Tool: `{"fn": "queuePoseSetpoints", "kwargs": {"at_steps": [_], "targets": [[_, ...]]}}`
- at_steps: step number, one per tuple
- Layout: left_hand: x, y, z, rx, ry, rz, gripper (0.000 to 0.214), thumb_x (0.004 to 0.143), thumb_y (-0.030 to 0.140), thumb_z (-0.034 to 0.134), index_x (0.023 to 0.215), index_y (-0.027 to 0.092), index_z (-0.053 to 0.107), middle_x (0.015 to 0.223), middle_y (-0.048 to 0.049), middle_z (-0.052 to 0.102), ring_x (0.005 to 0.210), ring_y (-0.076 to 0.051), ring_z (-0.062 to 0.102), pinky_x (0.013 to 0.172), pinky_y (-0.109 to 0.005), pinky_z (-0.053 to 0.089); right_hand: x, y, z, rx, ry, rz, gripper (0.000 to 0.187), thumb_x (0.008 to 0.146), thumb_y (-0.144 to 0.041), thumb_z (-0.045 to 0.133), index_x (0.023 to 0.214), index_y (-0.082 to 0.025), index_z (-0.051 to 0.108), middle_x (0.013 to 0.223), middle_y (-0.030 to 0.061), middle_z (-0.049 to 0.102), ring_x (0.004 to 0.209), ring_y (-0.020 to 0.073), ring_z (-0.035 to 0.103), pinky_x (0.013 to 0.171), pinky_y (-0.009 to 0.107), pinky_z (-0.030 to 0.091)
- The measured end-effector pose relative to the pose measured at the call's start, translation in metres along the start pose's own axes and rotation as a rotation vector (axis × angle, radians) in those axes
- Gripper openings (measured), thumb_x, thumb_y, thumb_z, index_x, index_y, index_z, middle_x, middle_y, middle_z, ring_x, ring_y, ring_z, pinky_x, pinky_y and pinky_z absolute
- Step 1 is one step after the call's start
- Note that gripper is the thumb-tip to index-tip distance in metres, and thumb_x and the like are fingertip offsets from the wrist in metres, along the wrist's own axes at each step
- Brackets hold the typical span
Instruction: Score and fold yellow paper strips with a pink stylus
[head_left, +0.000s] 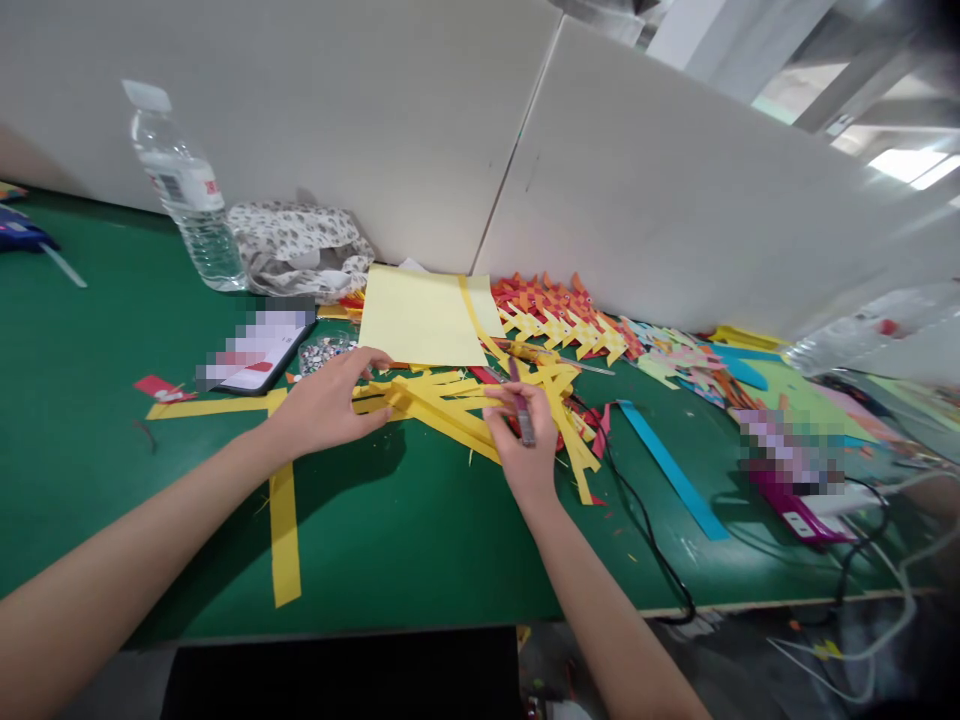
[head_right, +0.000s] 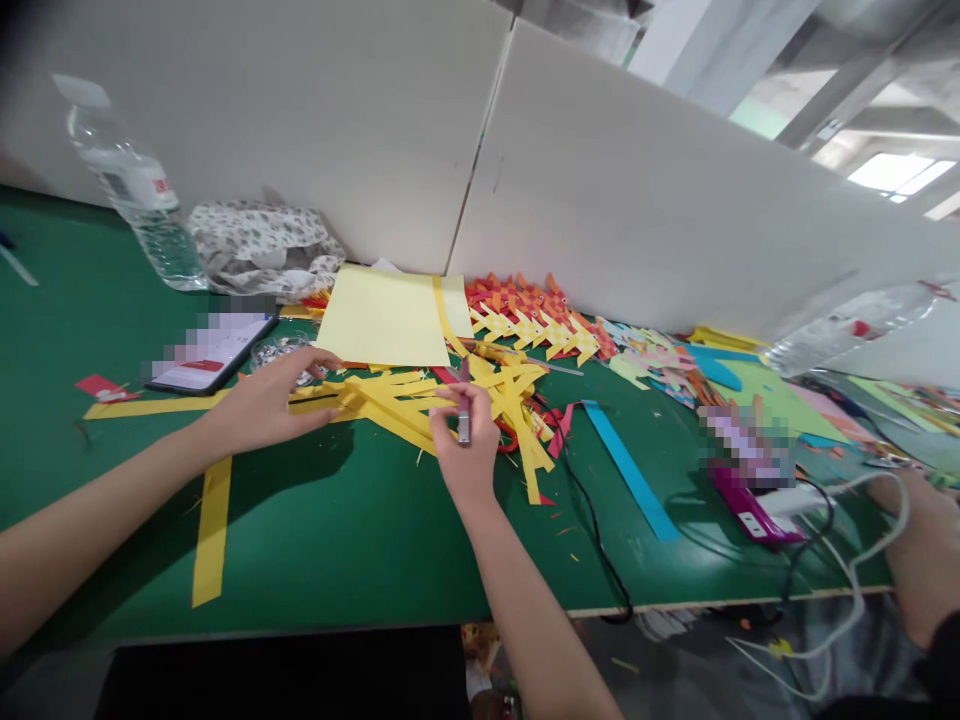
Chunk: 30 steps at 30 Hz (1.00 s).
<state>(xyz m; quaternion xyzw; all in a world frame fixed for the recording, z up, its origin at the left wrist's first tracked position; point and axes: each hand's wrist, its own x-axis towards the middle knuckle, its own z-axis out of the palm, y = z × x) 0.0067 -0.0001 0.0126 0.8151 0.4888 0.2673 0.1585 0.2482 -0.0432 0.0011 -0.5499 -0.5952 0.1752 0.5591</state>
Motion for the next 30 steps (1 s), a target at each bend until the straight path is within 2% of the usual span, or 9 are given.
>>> {"fn": "queuePoseSetpoints", "kwargs": {"at_steps": [3,5,7,13,20,22,26,30], "targets": [[-0.001,0.005,0.001,0.068,0.027,0.137,0.049,0.081,0.043,0.052,0.124,0.023,0.046,0.125,-0.0108,0.054,0.115,-0.029,0.050,0.090,-0.043,0.044,-0.003,-0.001,0.000,-0.203,-0.150,-0.112,0.026,0.067,-0.010,0.056,0.087,-0.025,0.050,0.078,-0.0008,0.070,0.077,0.0212,0.066,0.098,0.051,0.035],[-0.002,0.006,0.004,0.069,0.005,0.244,0.045,0.084,0.040,0.049,0.125,0.023,0.048,0.128,-0.0100,0.054,0.118,-0.027,0.048,0.096,-0.042,0.041,-0.005,-0.002,0.001,-0.318,-0.197,-0.185,0.031,0.062,-0.007,0.053,0.087,-0.025,0.049,0.080,-0.0022,0.070,0.078,0.0219,0.066,0.104,0.055,0.022],[-0.001,0.006,0.008,0.075,-0.015,0.328,0.041,0.087,0.036,0.046,0.125,0.023,0.050,0.127,-0.0091,0.057,0.117,-0.025,0.050,0.097,-0.041,0.041,-0.006,-0.003,0.002,-0.369,-0.247,-0.228,0.035,0.060,-0.006,0.051,0.090,-0.026,0.049,0.086,-0.0016,0.070,0.080,0.0220,0.066,0.106,0.054,0.018],[-0.001,0.001,0.018,0.120,-0.021,0.414,0.036,0.087,0.035,0.048,0.120,0.025,0.057,0.124,-0.0059,0.061,0.114,-0.024,0.054,0.098,-0.042,0.041,-0.005,0.001,0.004,-0.419,-0.307,-0.343,0.035,0.063,-0.004,0.047,0.091,-0.026,0.050,0.086,-0.0007,0.068,0.079,0.0213,0.064,0.105,0.048,0.025],[-0.001,0.004,0.013,0.134,0.034,0.435,0.034,0.087,0.038,0.050,0.116,0.024,0.058,0.119,-0.0064,0.064,0.109,-0.024,0.057,0.094,-0.040,0.043,-0.006,-0.003,0.002,-0.298,-0.173,-0.383,0.027,0.070,-0.004,0.046,0.086,-0.025,0.052,0.083,0.0026,0.066,0.082,0.0229,0.062,0.093,0.045,0.040],[-0.002,0.007,0.011,0.118,-0.022,0.460,0.033,0.085,0.037,0.051,0.114,0.024,0.060,0.114,-0.0063,0.066,0.104,-0.023,0.060,0.089,-0.037,0.045,-0.007,-0.005,0.002,-0.244,-0.241,-0.363,0.027,0.071,-0.005,0.046,0.087,-0.025,0.053,0.085,0.0031,0.065,0.084,0.0227,0.062,0.088,0.042,0.044],[-0.005,0.011,0.007,0.090,-0.213,0.466,0.029,0.082,0.033,0.052,0.107,0.024,0.065,0.103,-0.0054,0.069,0.094,-0.022,0.063,0.080,-0.032,0.049,-0.010,-0.006,0.004,-0.123,-0.457,-0.234,0.026,0.075,-0.009,0.048,0.094,-0.025,0.054,0.091,0.0037,0.066,0.085,0.0208,0.064,0.074,0.033,0.051],[-0.007,0.013,0.001,0.046,-0.310,0.435,0.036,0.077,0.034,0.058,0.112,0.025,0.064,0.105,-0.0050,0.069,0.097,-0.023,0.062,0.083,-0.034,0.048,-0.009,-0.006,0.004,-0.080,-0.448,-0.210,0.024,0.076,-0.009,0.049,0.094,-0.025,0.053,0.090,0.0029,0.066,0.085,0.0196,0.065,0.074,0.031,0.051]]}}
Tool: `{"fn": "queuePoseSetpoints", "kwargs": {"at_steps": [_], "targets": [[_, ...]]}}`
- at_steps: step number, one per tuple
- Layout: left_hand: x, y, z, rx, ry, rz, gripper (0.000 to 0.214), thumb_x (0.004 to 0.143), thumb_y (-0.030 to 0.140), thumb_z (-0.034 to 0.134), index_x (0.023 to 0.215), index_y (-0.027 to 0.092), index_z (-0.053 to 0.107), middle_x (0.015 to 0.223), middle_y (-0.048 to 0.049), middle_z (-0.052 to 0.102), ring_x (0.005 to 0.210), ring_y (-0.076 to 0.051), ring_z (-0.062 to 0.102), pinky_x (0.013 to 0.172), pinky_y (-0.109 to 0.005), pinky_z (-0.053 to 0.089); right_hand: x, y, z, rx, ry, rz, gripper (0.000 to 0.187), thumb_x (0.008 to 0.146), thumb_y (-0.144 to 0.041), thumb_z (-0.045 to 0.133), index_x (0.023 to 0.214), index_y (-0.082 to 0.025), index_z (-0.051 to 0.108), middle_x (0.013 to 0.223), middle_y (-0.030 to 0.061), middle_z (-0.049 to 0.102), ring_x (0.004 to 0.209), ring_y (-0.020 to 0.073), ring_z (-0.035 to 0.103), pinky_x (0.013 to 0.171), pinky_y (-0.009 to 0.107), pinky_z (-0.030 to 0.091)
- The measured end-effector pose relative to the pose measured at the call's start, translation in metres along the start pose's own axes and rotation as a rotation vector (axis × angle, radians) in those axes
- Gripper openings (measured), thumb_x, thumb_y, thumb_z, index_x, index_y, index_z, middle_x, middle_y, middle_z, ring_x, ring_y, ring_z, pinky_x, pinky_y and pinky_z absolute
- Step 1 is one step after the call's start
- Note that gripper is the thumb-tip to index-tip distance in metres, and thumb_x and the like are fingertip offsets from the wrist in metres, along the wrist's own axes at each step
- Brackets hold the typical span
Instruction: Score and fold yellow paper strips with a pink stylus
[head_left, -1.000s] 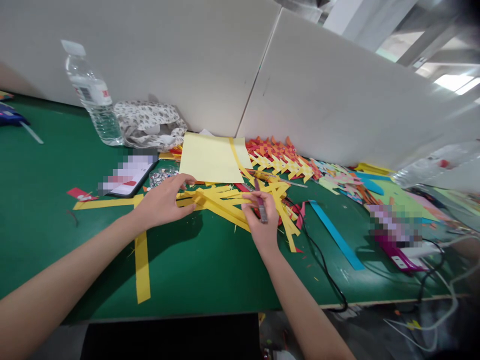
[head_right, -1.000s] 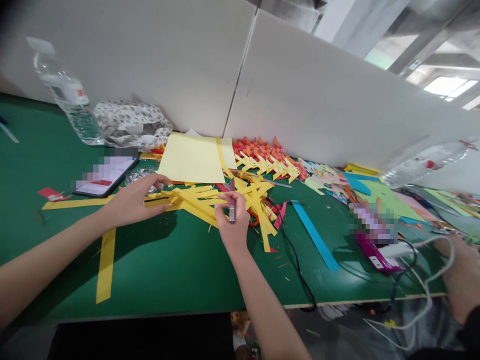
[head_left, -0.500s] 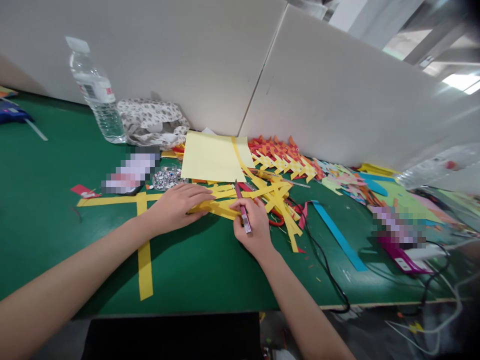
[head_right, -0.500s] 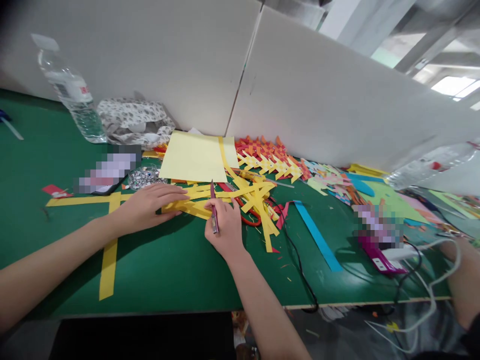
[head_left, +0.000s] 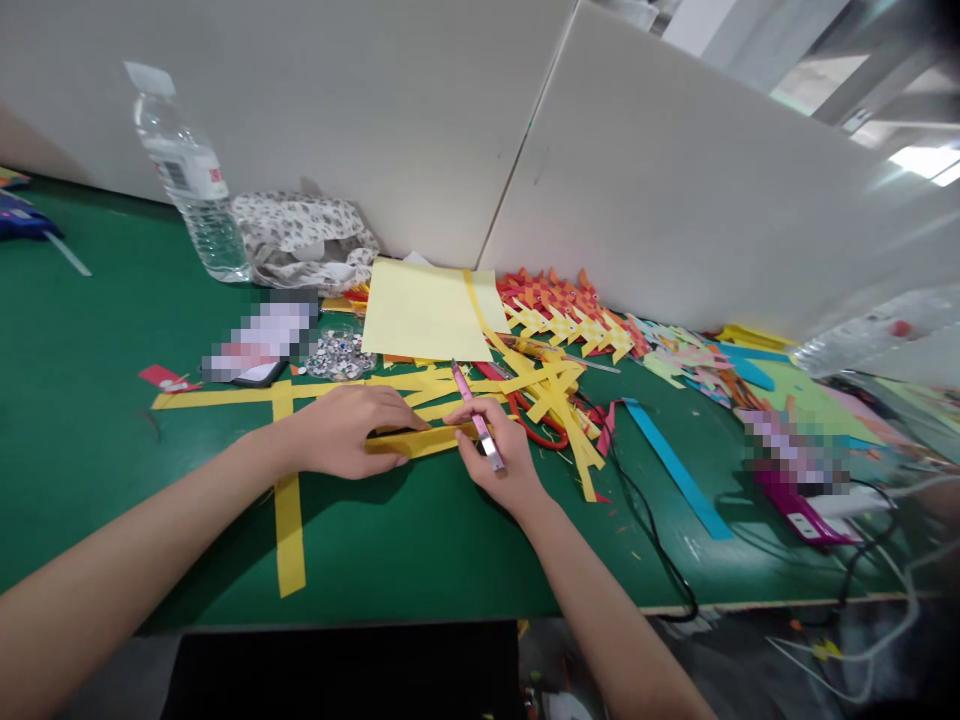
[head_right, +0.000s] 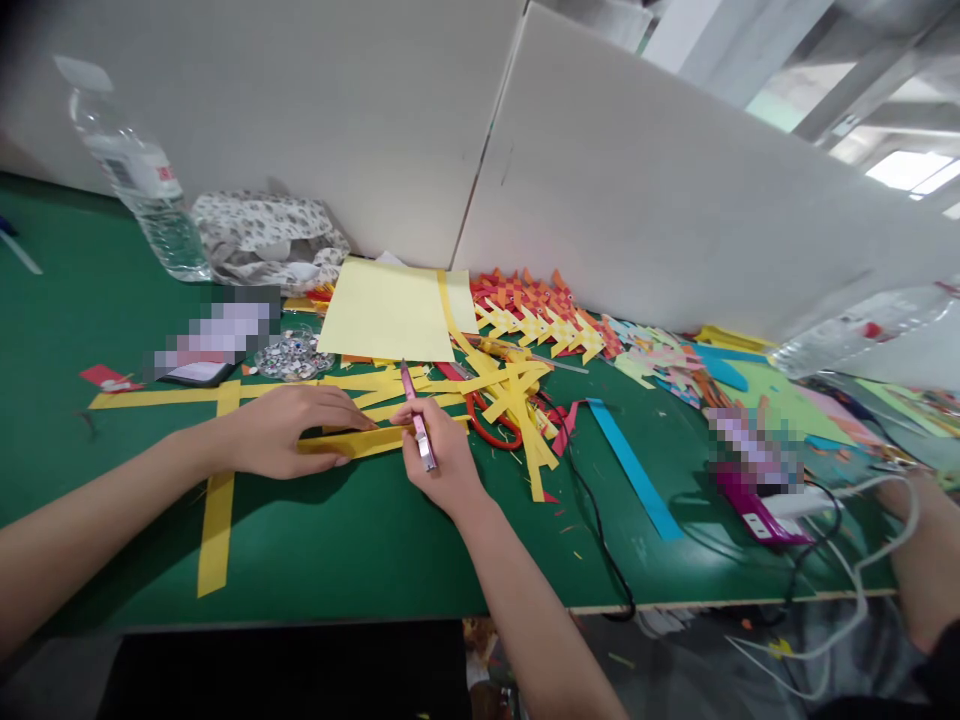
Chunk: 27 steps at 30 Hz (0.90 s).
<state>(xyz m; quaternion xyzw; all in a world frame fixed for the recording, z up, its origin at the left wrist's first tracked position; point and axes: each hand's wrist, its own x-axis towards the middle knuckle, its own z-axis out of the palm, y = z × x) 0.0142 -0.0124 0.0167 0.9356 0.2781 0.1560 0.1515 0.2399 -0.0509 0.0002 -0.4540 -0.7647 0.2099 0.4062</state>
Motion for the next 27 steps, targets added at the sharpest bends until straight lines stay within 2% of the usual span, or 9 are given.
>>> {"fn": "queuePoseSetpoints", "kwargs": {"at_steps": [3,8,11,15,18,27], "targets": [[0.000,0.001,-0.002,-0.013,0.025,-0.025,0.036,0.079,0.037,0.056,0.114,0.027,0.064,0.107,-0.0045,0.069,0.098,-0.023,0.062,0.083,-0.033,0.048,0.000,-0.001,-0.001,0.003,0.010,-0.023,0.024,0.077,-0.008,0.050,0.094,-0.025,0.053,0.090,0.0030,0.065,0.085,0.0194,0.065,0.076,0.032,0.051],[0.001,0.001,0.003,-0.015,0.041,0.029,0.026,0.083,0.031,0.052,0.103,0.026,0.068,0.106,-0.0018,0.069,0.095,-0.018,0.063,0.079,-0.025,0.048,-0.002,-0.003,-0.001,0.063,-0.072,-0.047,0.026,0.076,-0.011,0.054,0.099,-0.024,0.051,0.093,0.0043,0.063,0.088,0.0196,0.064,0.076,0.032,0.052],[0.002,0.001,0.007,-0.004,0.043,0.039,0.024,0.084,0.030,0.052,0.101,0.027,0.068,0.107,-0.0001,0.069,0.094,-0.016,0.064,0.074,-0.022,0.047,-0.001,-0.002,-0.002,0.011,0.036,-0.037,0.023,0.076,-0.010,0.053,0.094,-0.024,0.052,0.089,0.0031,0.064,0.085,0.0191,0.063,0.078,0.033,0.050],[0.002,0.003,0.009,-0.007,0.038,0.037,0.023,0.084,0.035,0.054,0.101,0.028,0.068,0.107,0.0015,0.068,0.094,-0.014,0.063,0.075,-0.020,0.046,0.000,0.002,-0.005,-0.065,0.145,0.064,0.024,0.074,-0.007,0.050,0.091,-0.024,0.052,0.081,0.0015,0.066,0.080,0.0197,0.063,0.077,0.033,0.049],[0.002,0.004,0.010,-0.004,0.047,0.019,0.023,0.086,0.037,0.052,0.100,0.028,0.068,0.105,0.0013,0.069,0.093,-0.015,0.063,0.073,-0.020,0.046,-0.001,0.003,-0.006,-0.097,0.096,0.082,0.024,0.072,-0.007,0.051,0.091,-0.023,0.051,0.079,0.0014,0.066,0.079,0.0201,0.063,0.076,0.033,0.049],[0.004,0.006,0.013,0.031,0.091,-0.085,0.024,0.086,0.036,0.050,0.099,0.026,0.067,0.093,-0.0009,0.070,0.082,-0.016,0.064,0.062,-0.022,0.043,0.001,0.004,-0.005,-0.189,-0.064,0.014,0.019,0.078,-0.015,0.057,0.094,-0.023,0.053,0.090,0.0015,0.067,0.086,0.0208,0.060,0.081,0.035,0.043]]}}
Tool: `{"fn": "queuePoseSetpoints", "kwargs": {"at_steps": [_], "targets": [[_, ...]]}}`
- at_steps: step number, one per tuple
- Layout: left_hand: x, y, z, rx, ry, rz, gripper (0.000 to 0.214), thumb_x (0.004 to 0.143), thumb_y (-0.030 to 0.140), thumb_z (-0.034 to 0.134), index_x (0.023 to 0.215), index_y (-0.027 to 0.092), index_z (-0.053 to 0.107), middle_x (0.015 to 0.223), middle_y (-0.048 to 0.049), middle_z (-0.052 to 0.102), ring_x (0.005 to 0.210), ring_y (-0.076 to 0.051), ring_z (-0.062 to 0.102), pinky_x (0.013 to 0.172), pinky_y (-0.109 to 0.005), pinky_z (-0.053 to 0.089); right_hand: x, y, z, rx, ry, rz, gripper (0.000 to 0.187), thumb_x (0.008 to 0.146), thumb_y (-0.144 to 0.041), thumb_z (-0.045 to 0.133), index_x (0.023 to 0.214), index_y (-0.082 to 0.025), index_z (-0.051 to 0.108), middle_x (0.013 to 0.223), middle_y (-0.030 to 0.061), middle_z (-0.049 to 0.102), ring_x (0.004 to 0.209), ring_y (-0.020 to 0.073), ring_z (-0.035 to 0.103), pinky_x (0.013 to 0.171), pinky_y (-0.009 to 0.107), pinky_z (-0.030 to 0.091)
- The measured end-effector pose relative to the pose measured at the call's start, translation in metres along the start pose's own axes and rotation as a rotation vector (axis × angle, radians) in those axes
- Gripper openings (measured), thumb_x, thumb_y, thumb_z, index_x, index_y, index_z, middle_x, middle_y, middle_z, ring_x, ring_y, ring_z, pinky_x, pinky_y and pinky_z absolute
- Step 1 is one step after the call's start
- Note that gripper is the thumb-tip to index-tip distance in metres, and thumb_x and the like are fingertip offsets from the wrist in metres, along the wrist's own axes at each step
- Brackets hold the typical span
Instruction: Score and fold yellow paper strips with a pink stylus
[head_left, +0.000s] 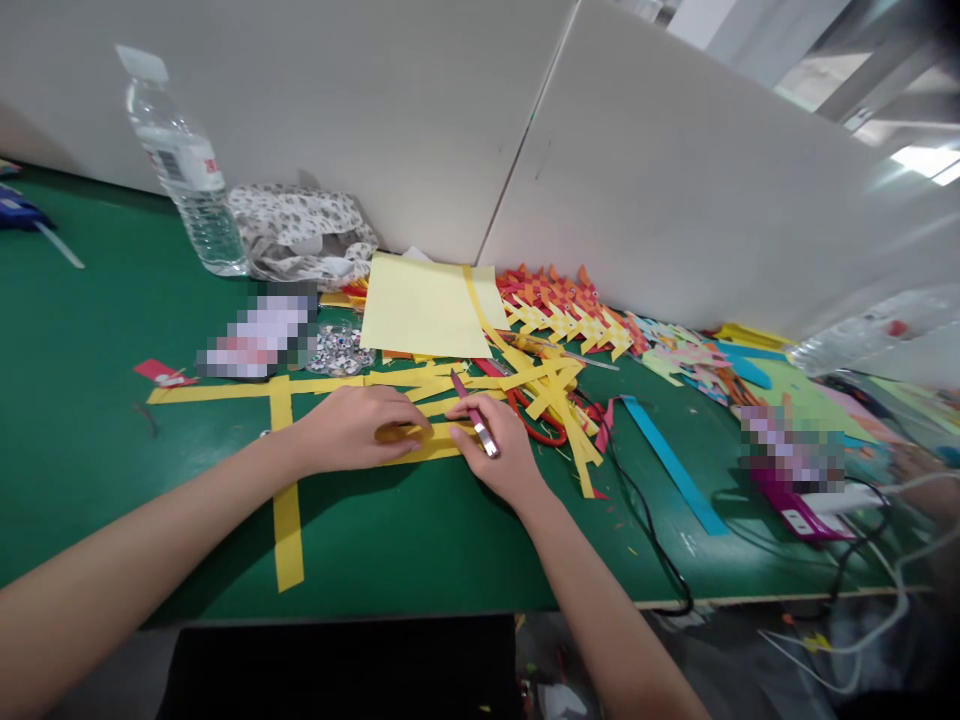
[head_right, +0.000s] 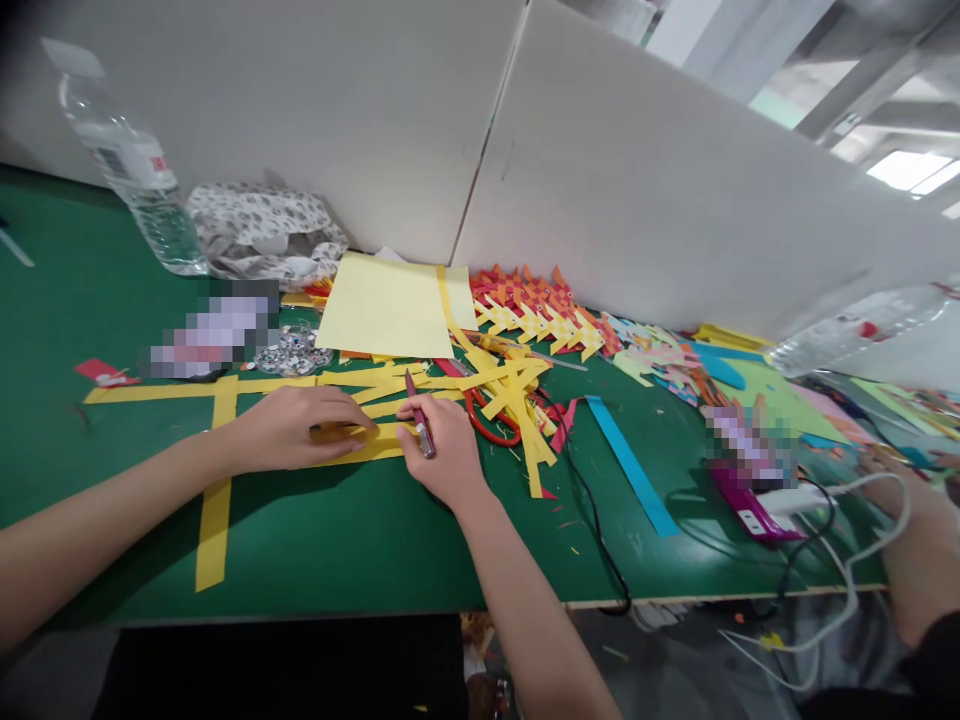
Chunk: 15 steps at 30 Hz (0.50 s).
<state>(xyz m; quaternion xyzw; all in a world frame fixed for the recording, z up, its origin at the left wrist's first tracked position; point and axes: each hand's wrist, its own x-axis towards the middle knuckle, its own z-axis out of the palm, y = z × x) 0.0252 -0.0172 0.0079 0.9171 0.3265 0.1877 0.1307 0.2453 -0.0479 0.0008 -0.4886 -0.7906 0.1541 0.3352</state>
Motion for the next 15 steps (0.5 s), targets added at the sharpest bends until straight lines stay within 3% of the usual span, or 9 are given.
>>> {"fn": "queuePoseSetpoints", "kwargs": {"at_steps": [10,15], "targets": [[0.0018,-0.0007,0.0024,-0.069,0.059,-0.062,0.020,0.082,0.032,0.055,0.097,0.026,0.067,0.093,-0.0001,0.068,0.085,-0.015,0.062,0.066,-0.023,0.043,0.0018,0.0000,-0.0003,-0.023,0.035,-0.028,0.016,0.083,-0.023,0.058,0.098,-0.023,0.056,0.096,0.0041,0.066,0.093,0.0230,0.059,0.085,0.038,0.043],[0.0005,-0.0034,0.0039,-0.071,0.058,-0.050,0.020,0.081,0.035,0.056,0.097,0.028,0.066,0.097,0.0006,0.067,0.089,-0.016,0.062,0.065,-0.022,0.043,0.0026,-0.0019,0.0011,0.222,0.221,0.093,0.019,0.089,-0.034,0.053,0.105,-0.025,0.059,0.105,0.0053,0.067,0.098,0.0219,0.062,0.087,0.038,0.046]]}}
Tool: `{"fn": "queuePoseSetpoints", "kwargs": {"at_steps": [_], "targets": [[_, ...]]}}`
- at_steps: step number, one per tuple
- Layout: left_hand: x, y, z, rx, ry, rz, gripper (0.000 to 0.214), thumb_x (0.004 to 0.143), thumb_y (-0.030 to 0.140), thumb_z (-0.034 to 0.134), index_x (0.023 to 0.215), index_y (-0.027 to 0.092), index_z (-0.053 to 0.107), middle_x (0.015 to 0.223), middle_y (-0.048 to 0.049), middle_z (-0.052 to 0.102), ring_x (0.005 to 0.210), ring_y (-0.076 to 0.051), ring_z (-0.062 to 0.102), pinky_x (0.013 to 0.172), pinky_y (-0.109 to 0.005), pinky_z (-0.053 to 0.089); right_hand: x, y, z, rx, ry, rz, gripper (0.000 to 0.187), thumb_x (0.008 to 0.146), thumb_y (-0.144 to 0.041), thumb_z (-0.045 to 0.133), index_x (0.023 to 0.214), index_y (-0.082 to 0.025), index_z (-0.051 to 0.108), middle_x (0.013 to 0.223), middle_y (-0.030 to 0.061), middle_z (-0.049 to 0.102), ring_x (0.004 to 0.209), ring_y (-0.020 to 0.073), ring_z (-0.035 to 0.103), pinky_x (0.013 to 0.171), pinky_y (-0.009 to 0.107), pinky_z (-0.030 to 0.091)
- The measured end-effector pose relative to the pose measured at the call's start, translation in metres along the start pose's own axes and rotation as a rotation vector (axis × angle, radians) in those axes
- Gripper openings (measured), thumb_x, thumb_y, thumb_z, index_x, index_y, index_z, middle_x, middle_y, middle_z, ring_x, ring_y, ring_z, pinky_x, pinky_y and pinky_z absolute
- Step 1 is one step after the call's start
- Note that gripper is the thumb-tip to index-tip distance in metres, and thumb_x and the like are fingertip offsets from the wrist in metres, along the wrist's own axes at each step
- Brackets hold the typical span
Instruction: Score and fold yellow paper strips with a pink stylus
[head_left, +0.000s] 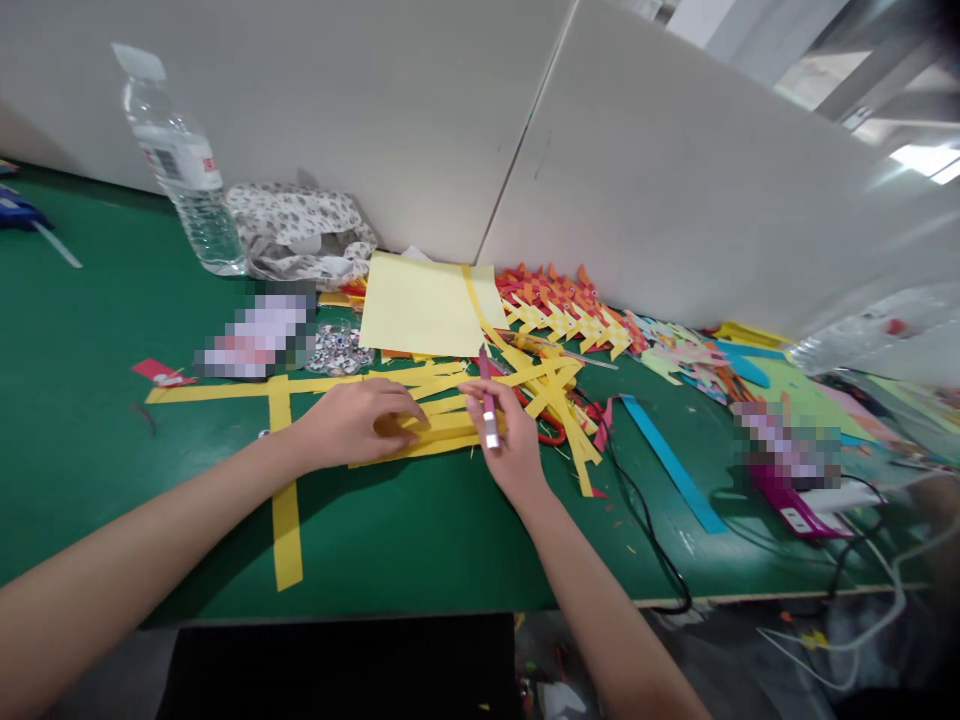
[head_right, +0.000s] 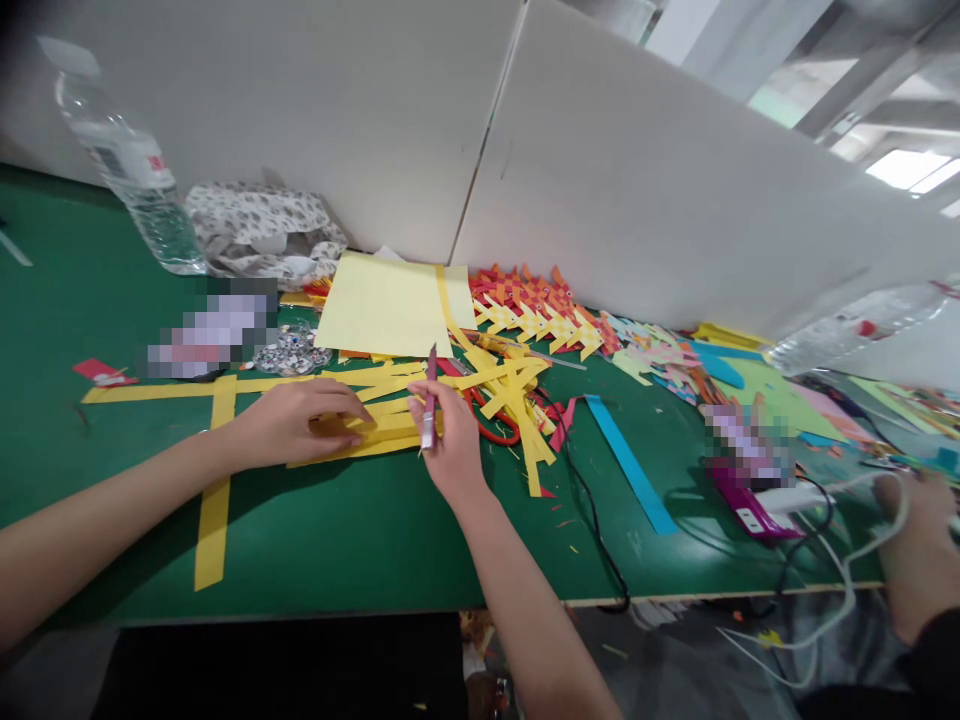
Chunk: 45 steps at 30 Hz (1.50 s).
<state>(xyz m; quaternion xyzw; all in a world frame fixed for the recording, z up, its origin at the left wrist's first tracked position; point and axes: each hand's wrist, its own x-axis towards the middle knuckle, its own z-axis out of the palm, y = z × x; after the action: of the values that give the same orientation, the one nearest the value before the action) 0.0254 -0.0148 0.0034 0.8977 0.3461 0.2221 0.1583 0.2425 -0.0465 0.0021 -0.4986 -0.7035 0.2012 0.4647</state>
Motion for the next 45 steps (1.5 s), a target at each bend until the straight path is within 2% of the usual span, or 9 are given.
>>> {"fn": "queuePoseSetpoints", "kwargs": {"at_steps": [2,5,11,15,20,23,27,36,45], "targets": [[0.000,0.001,0.000,0.010,-0.013,0.001,0.022,0.079,0.034,0.058,0.099,0.027,0.065,0.097,0.0007,0.067,0.088,-0.016,0.062,0.064,-0.022,0.043,0.001,0.000,-0.001,0.163,0.118,0.035,0.023,0.091,-0.038,0.047,0.104,-0.025,0.060,0.097,0.0042,0.069,0.088,0.0190,0.065,0.083,0.036,0.049],[0.000,0.003,-0.001,0.025,-0.029,-0.003,0.023,0.078,0.034,0.058,0.099,0.027,0.064,0.096,0.0004,0.067,0.086,-0.016,0.062,0.061,-0.022,0.042,0.002,0.001,-0.003,0.326,0.253,0.090,0.030,0.091,-0.044,0.046,0.096,-0.022,0.065,0.075,0.0018,0.068,0.069,0.0156,0.064,0.067,0.030,0.051],[-0.002,0.000,0.000,0.068,-0.025,0.003,0.023,0.080,0.031,0.054,0.100,0.025,0.063,0.098,-0.0001,0.067,0.088,-0.016,0.063,0.061,-0.022,0.043,0.006,0.006,-0.007,0.494,0.366,0.240,0.029,0.082,-0.044,0.059,0.070,-0.018,0.063,0.050,-0.0030,0.056,0.046,0.0106,0.054,0.046,0.023,0.043],[-0.003,-0.003,0.000,0.126,-0.009,-0.001,0.023,0.080,0.031,0.053,0.100,0.025,0.062,0.100,-0.0007,0.068,0.090,-0.017,0.063,0.061,-0.023,0.043,0.006,0.005,-0.008,0.543,0.310,0.303,0.023,0.075,-0.038,0.069,0.070,-0.019,0.058,0.048,-0.0042,0.059,0.040,0.0103,0.053,0.040,0.022,0.040],[-0.002,-0.005,-0.004,0.207,-0.031,-0.019,0.024,0.079,0.033,0.053,0.099,0.023,0.061,0.096,-0.0015,0.068,0.082,-0.018,0.063,0.057,-0.024,0.042,0.004,0.004,-0.006,0.561,0.222,0.333,0.024,0.070,-0.033,0.074,0.066,-0.019,0.055,0.047,-0.0028,0.062,0.038,0.0107,0.055,0.038,0.021,0.042],[-0.003,-0.005,-0.008,0.242,-0.040,-0.029,0.028,0.079,0.035,0.053,0.103,0.022,0.061,0.099,-0.0034,0.068,0.081,-0.019,0.064,0.057,-0.024,0.043,0.005,0.006,-0.007,0.570,0.258,0.332,0.023,0.070,-0.030,0.075,0.064,-0.018,0.055,0.045,-0.0038,0.061,0.037,0.0093,0.053,0.038,0.019,0.041],[-0.003,-0.004,-0.009,0.213,-0.017,0.021,0.032,0.079,0.034,0.053,0.108,0.024,0.060,0.106,-0.0040,0.065,0.094,-0.021,0.061,0.065,-0.026,0.046,0.006,0.007,-0.008,0.572,0.305,0.336,0.024,0.069,-0.030,0.075,0.063,-0.019,0.055,0.044,-0.0054,0.058,0.037,0.0084,0.052,0.037,0.018,0.039],[-0.001,-0.005,-0.004,0.181,-0.036,0.091,0.027,0.086,0.029,0.048,0.109,0.026,0.063,0.100,-0.0032,0.066,0.092,-0.018,0.061,0.065,-0.025,0.045,0.003,-0.003,-0.003,0.437,0.103,0.328,0.025,0.068,-0.035,0.075,0.063,-0.019,0.057,0.050,-0.0012,0.065,0.041,0.0126,0.058,0.041,0.023,0.049],[-0.001,-0.007,-0.002,0.160,-0.033,0.113,0.027,0.086,0.029,0.048,0.109,0.025,0.061,0.101,-0.0043,0.065,0.094,-0.019,0.059,0.072,-0.027,0.046,0.004,-0.001,0.001,0.468,0.074,0.415,0.028,0.064,-0.038,0.077,0.064,-0.018,0.058,0.052,0.0008,0.067,0.041,0.0134,0.061,0.042,0.024,0.052]]}}
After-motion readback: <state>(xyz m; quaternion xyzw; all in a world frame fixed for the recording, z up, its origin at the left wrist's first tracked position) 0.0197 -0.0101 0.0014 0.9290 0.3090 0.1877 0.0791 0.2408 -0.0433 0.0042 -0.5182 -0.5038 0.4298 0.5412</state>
